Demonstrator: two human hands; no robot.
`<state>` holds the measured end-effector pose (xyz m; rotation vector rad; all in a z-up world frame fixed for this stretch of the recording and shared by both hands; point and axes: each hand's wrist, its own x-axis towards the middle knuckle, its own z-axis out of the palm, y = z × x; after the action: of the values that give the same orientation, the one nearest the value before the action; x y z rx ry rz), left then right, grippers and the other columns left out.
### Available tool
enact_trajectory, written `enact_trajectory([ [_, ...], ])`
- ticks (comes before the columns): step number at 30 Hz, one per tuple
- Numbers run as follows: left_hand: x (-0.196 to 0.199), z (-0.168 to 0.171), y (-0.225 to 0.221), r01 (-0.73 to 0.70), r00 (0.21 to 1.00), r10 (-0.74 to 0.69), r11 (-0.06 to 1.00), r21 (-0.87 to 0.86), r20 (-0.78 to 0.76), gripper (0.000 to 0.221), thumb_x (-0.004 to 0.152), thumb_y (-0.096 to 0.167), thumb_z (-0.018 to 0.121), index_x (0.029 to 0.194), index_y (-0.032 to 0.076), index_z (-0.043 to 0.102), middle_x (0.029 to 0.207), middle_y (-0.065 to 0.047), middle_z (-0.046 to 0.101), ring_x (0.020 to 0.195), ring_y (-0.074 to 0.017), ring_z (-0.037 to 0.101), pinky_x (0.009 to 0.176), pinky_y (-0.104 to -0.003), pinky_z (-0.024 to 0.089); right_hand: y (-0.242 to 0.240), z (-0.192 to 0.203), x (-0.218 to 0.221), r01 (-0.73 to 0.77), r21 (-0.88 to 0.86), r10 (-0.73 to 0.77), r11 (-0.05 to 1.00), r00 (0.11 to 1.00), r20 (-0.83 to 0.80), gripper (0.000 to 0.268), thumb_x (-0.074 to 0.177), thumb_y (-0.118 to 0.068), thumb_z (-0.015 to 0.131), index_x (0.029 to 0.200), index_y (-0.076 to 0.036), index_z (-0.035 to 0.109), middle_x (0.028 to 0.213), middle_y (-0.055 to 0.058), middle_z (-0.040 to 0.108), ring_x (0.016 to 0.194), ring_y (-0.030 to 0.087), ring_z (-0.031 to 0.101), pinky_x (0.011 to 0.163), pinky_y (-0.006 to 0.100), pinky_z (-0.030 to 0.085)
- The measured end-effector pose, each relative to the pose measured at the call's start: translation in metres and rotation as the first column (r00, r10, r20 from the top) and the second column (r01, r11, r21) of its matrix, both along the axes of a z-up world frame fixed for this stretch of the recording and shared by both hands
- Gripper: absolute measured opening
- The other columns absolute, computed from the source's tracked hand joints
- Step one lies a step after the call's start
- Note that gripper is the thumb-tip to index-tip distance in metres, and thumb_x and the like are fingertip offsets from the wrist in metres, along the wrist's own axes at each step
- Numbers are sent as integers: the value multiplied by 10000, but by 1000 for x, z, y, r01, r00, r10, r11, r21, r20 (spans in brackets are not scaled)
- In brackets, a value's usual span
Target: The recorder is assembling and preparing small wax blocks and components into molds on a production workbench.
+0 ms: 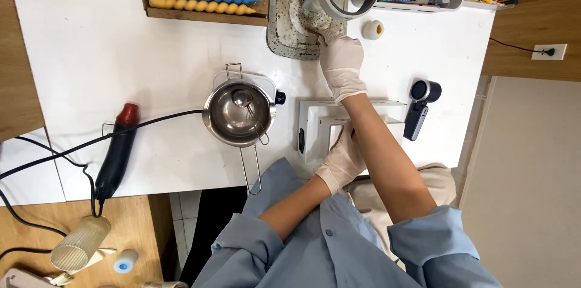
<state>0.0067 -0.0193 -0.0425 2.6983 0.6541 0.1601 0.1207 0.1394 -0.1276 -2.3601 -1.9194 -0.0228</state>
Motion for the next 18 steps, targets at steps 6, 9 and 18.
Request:
enact_trajectory([
  [6,-2,8,6,21,1000,-20,999,30,-19,506,922,222,568,1382,14,533,1377,-131,572,1325,-330,478,1146,-504,330,-3,-19,9,18,-24,-17,1000,999,36,71,889,-202,700,914,-177,762,736,141,710,661,353,684,658,461,527],
  [9,0,-2,-2,-7,1000,7,1000,19,5,509,917,215,559,1388,25,528,1375,-120,583,1324,-311,485,1155,-491,329,-4,-18,8,17,-25,-16,1000,999,32,81,876,-179,693,918,-179,762,741,143,711,665,353,685,663,461,529],
  [18,0,-9,-5,-42,997,47,995,-89,61,409,1002,182,534,1367,-2,554,1343,-146,611,1290,-305,508,1155,-464,342,-3,9,1,54,7,-54,999,996,-67,110,913,-211,692,972,-193,783,738,149,711,663,361,683,650,473,530],
])
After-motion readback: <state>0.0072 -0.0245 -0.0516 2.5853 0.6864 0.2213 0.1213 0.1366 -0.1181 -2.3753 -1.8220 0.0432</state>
